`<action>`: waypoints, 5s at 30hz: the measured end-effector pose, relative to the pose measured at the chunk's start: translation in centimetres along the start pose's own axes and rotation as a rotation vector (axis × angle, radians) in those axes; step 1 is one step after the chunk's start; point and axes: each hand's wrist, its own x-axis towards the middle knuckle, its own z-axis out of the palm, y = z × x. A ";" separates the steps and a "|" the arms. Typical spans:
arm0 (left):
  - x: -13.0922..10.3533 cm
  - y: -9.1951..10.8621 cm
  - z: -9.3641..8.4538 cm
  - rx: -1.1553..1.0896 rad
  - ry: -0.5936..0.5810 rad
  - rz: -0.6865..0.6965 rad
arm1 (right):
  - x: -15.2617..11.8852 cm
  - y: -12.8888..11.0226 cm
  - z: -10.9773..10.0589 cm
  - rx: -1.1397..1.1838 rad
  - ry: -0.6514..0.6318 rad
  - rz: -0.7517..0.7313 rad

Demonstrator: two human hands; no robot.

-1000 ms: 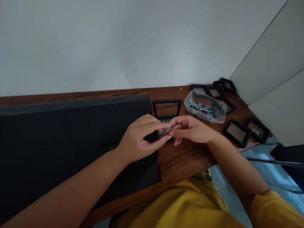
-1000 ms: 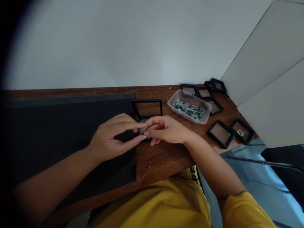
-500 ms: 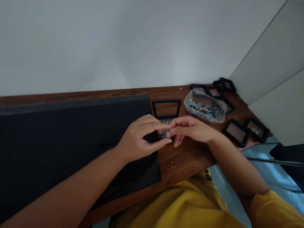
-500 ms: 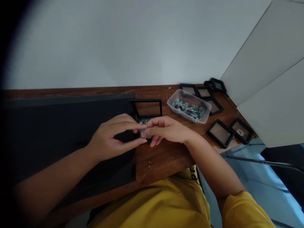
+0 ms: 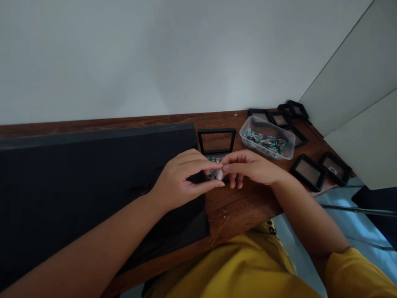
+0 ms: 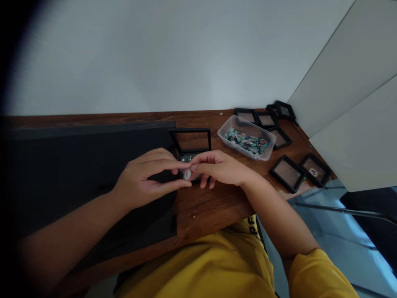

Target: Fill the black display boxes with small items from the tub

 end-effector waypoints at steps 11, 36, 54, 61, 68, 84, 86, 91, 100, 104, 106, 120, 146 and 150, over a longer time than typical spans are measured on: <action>-0.7 -1.5 1.3 0.089 -0.042 -0.184 | -1.3 -1.0 -1.1 -0.015 0.332 -0.270; -1.1 -1.6 1.7 0.120 -0.194 -0.303 | -2.6 -0.1 -6.4 -0.675 1.270 -0.439; -0.9 -1.4 0.8 0.094 -0.091 -0.232 | -2.6 -1.0 -8.1 -0.936 0.937 0.286; -0.5 -0.9 0.4 0.084 0.007 -0.235 | -2.0 -0.8 -8.4 -0.994 0.938 0.260; -0.4 -0.9 0.3 0.083 0.040 -0.247 | -2.6 -0.3 -8.2 -0.896 1.087 -0.232; -0.4 -0.3 0.0 0.099 0.102 -0.160 | -0.4 0.5 1.5 -0.305 0.271 -0.523; -0.4 0.0 0.1 0.104 0.110 -0.140 | -0.2 0.7 1.7 -0.240 0.229 -0.503; -0.4 0.3 0.3 0.103 0.093 -0.108 | 0.2 0.8 1.8 -0.156 0.204 -0.514; -0.5 -0.1 0.5 0.118 0.104 -0.155 | 0.8 1.2 1.3 -0.124 0.271 -0.426; -0.4 -0.2 0.5 0.124 0.117 -0.124 | 0.8 1.1 1.2 -0.056 0.267 -0.369; -0.3 -0.3 0.6 0.123 0.118 -0.118 | 0.9 1.1 1.1 -0.052 0.269 -0.344; -0.4 -0.6 0.9 0.073 0.119 -0.034 | 0.6 1.3 0.5 -0.052 0.333 -0.352; -0.2 -0.5 0.2 0.140 0.180 -0.166 | -0.5 1.1 -1.7 -0.755 0.302 -0.341; -0.2 -0.5 0.3 0.131 0.186 -0.152 | -0.4 1.3 -1.5 -0.856 0.294 -0.330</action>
